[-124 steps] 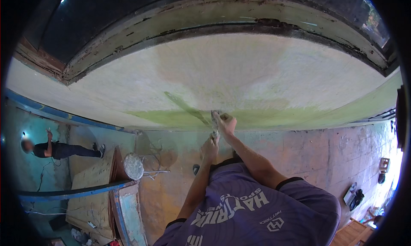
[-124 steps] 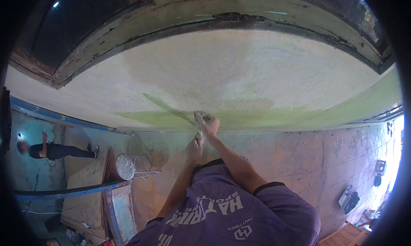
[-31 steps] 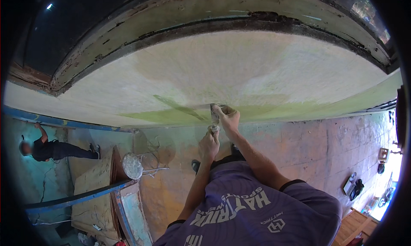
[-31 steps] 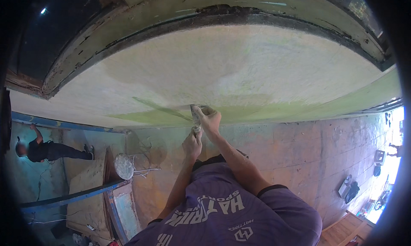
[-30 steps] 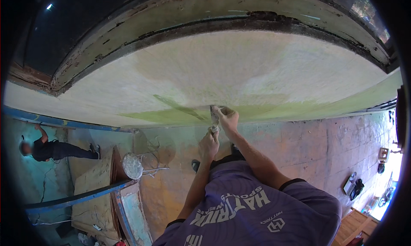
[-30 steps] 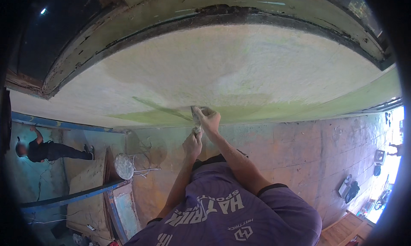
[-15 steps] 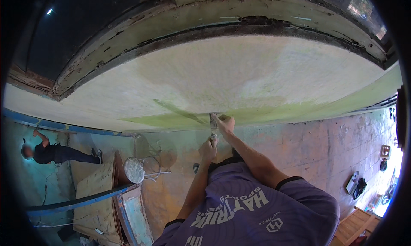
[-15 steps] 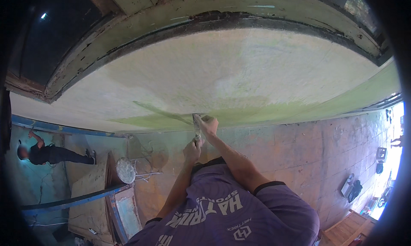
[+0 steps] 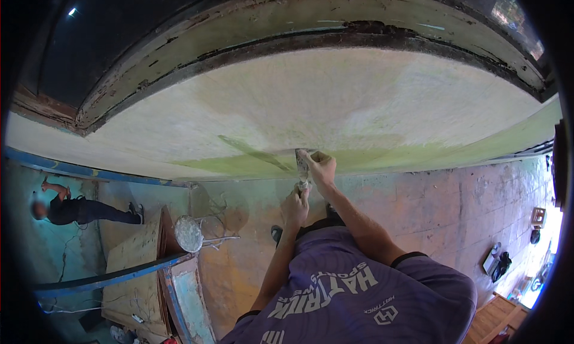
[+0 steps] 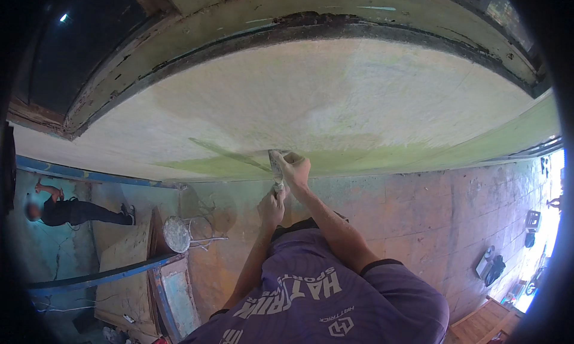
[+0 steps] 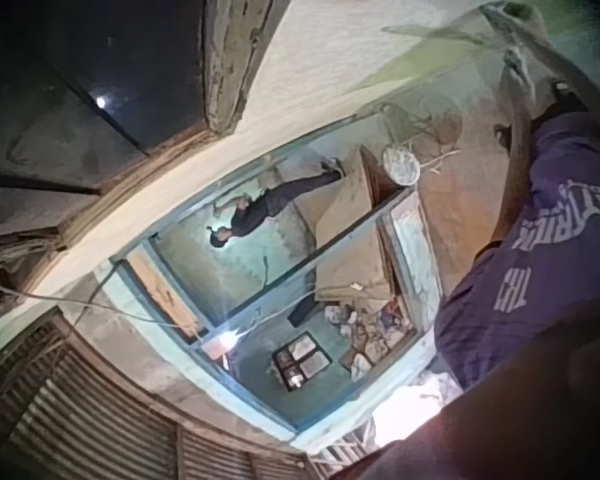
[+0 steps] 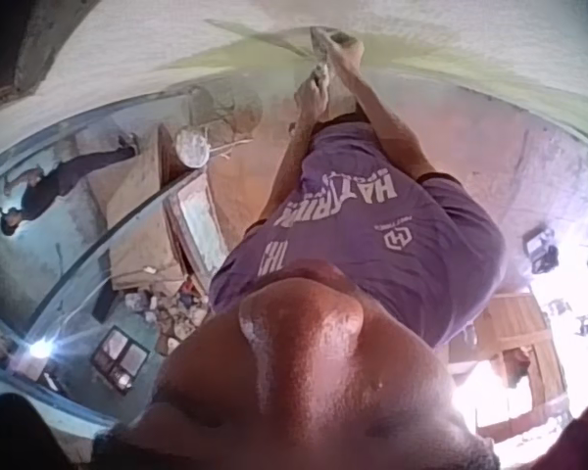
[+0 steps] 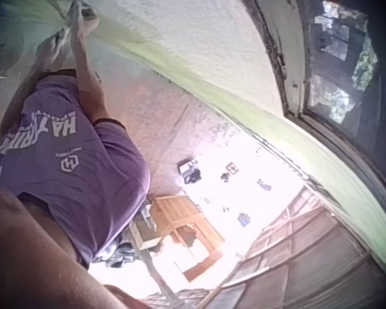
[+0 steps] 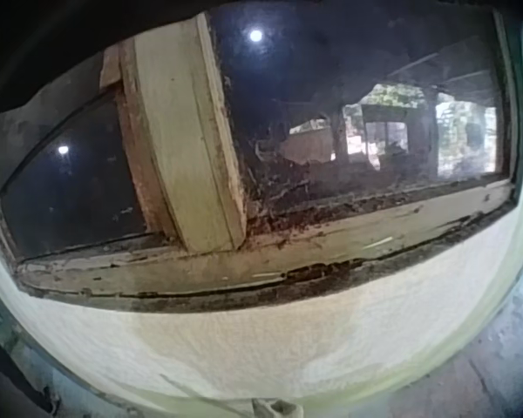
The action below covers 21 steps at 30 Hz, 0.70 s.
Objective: The person scrapes old paint from a wall with a metal scraper, removing paint chips to prepare the surface for renovation.
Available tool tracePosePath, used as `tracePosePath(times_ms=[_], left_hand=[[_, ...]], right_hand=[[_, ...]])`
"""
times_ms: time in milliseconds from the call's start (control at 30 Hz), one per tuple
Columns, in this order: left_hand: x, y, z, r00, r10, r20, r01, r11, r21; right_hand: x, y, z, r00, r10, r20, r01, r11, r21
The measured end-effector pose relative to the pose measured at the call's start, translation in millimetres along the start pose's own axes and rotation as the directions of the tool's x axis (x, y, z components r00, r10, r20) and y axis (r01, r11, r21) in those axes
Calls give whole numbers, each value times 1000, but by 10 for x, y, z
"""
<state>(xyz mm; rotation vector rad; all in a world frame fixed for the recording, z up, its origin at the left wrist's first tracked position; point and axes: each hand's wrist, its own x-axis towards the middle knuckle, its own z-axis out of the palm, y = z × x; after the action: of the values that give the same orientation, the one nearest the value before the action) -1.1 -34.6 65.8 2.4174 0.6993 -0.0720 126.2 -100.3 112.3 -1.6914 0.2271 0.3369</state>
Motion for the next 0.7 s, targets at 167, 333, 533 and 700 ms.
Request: tracePosePath(times_ms=[167, 333, 533, 700], left_hand=[[19, -163, 193, 998, 2, 60, -4, 999, 40], [0, -123, 293, 992, 15, 124, -31, 991, 128], [31, 17, 309, 991, 63, 120, -69, 997, 47], [-6, 4, 352, 988, 101, 117, -113, 989, 99]], right_hand=[[62, 230, 18, 998, -57, -8, 57, 989, 137], [89, 326, -106, 1000, 8, -30, -9, 999, -46], [138, 352, -199, 999, 23, -41, -22, 1000, 6], [140, 274, -271, 998, 47, -31, -46, 998, 34]])
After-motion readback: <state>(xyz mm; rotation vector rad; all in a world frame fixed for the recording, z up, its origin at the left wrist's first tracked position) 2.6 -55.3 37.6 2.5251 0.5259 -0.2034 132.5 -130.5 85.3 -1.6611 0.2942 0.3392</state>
